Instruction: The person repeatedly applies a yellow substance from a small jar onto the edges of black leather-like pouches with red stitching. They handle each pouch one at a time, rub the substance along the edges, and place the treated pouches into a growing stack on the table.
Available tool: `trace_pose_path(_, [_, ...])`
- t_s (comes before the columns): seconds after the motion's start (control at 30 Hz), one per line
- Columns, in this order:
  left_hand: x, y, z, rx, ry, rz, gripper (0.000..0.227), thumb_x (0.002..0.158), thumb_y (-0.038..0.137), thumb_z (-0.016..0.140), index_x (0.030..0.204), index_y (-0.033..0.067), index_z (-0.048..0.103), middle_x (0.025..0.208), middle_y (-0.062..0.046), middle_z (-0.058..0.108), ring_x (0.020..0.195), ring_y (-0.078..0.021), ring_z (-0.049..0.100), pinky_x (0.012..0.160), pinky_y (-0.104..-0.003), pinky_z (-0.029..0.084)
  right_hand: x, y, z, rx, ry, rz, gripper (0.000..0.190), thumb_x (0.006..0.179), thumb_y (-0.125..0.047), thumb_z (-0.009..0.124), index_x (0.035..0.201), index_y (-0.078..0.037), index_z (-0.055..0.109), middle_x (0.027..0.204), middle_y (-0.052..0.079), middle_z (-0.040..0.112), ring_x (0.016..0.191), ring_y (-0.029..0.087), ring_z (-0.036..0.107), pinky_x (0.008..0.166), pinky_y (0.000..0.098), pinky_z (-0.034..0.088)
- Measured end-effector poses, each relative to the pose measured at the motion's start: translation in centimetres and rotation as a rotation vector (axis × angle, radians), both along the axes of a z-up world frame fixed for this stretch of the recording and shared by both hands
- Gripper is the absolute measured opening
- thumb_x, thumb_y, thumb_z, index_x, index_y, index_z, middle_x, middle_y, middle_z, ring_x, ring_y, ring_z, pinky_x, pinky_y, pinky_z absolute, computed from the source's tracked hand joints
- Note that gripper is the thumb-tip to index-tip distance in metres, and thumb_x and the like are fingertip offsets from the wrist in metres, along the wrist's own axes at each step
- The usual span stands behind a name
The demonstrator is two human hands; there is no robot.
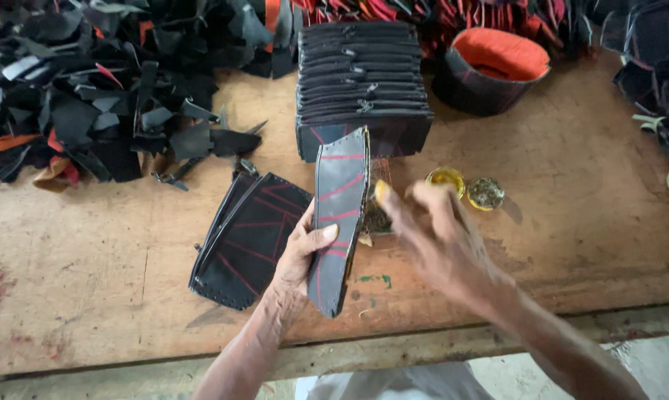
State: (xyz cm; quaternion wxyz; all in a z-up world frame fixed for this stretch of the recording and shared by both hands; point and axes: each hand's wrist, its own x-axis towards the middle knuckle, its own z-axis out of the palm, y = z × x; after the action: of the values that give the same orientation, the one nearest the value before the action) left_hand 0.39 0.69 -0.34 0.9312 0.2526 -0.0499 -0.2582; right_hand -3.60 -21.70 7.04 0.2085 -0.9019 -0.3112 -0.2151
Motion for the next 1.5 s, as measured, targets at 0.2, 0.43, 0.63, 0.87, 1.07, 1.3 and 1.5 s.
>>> trace_pose_path(0.2, [0.0, 0.0, 0.2, -0.003, 0.002, -0.019, 0.068, 0.086, 0.004, 0.079, 0.147, 0.0010, 0.048, 0.117, -0.011, 0.069, 0.094, -0.0162, 0.071, 0.083, -0.031, 0.060, -1.8, 1.4, 1.1, -0.073, -0.084, 0.221, 0.078, 0.081, -0.005, 0.076, 0.149, -0.032, 0.050, 0.107, 0.006, 0.046, 0.101, 0.025, 0.052, 0.087, 0.0427, 0.052])
trace_pose_path(0.43, [-0.2, -0.3, 0.5, 0.048, 0.018, -0.002, 0.071, 0.081, 0.002, 0.079, 0.145, -0.0026, 0.049, 0.122, -0.011, 0.068, 0.102, -0.0163, 0.071, 0.091, -0.030, 0.059, -0.2, -0.8, -1.6, -0.109, -0.075, 0.077, 0.071, 0.088, -0.010, 0.082, 0.148, -0.033, 0.052, 0.105, 0.000, 0.038, 0.095, 0.018, 0.048, 0.083, 0.0404, 0.047])
trace_pose_path(0.63, [-0.1, 0.0, 1.1, 0.118, 0.007, -0.030, 0.082, 0.076, 0.001, 0.080, 0.150, 0.0003, 0.045, 0.124, -0.011, 0.067, 0.105, -0.0176, 0.069, 0.090, -0.031, 0.057, -0.1, -1.8, -2.2, -0.037, -0.191, 0.079, 0.078, 0.082, -0.005, 0.080, 0.150, -0.030, 0.051, 0.121, 0.011, 0.042, 0.107, 0.031, 0.053, 0.092, 0.0476, 0.050])
trace_pose_path(0.87, [0.4, 0.8, 3.2, 0.338, -0.162, -0.024, 0.085, 0.072, 0.001, 0.082, 0.150, -0.0004, 0.048, 0.125, -0.009, 0.067, 0.111, -0.0161, 0.065, 0.096, -0.030, 0.053, 1.7, -3.8, -0.4, -0.104, -0.121, -0.149, 0.084, 0.073, 0.005, 0.073, 0.146, -0.034, 0.056, 0.125, 0.009, 0.050, 0.112, 0.032, 0.054, 0.095, 0.0452, 0.050])
trace_pose_path(1.07, [0.6, 1.0, 4.3, 0.408, -0.184, -0.058, 0.079, 0.072, -0.003, 0.082, 0.145, 0.0011, 0.051, 0.121, -0.008, 0.069, 0.108, -0.0156, 0.065, 0.093, -0.032, 0.054, 2.0, -5.0, 1.2, -0.063, -0.122, -0.141, 0.072, 0.086, -0.003, 0.077, 0.149, -0.027, 0.052, 0.126, 0.013, 0.048, 0.112, 0.035, 0.050, 0.097, 0.0477, 0.047])
trace_pose_path(1.3, [0.8, 1.0, 4.2, 0.450, -0.230, -0.069, 0.076, 0.072, -0.003, 0.083, 0.142, 0.0026, 0.052, 0.120, -0.007, 0.070, 0.109, -0.0148, 0.067, 0.095, -0.032, 0.054, 2.4, -6.1, 1.3, -0.246, -0.176, -0.188, 0.067, 0.087, 0.000, 0.076, 0.145, -0.030, 0.060, 0.125, 0.011, 0.049, 0.116, 0.033, 0.049, 0.103, 0.0449, 0.047])
trace_pose_path(1.5, [0.8, 1.1, 3.9, 0.501, -0.268, -0.072, 0.077, 0.072, -0.001, 0.084, 0.142, 0.0036, 0.053, 0.120, -0.006, 0.069, 0.109, -0.0141, 0.066, 0.096, -0.031, 0.054, 2.6, -6.8, 1.3, -0.317, -0.197, -0.145, 0.063, 0.084, 0.000, 0.078, 0.139, -0.030, 0.066, 0.122, 0.010, 0.049, 0.116, 0.032, 0.049, 0.104, 0.0430, 0.047])
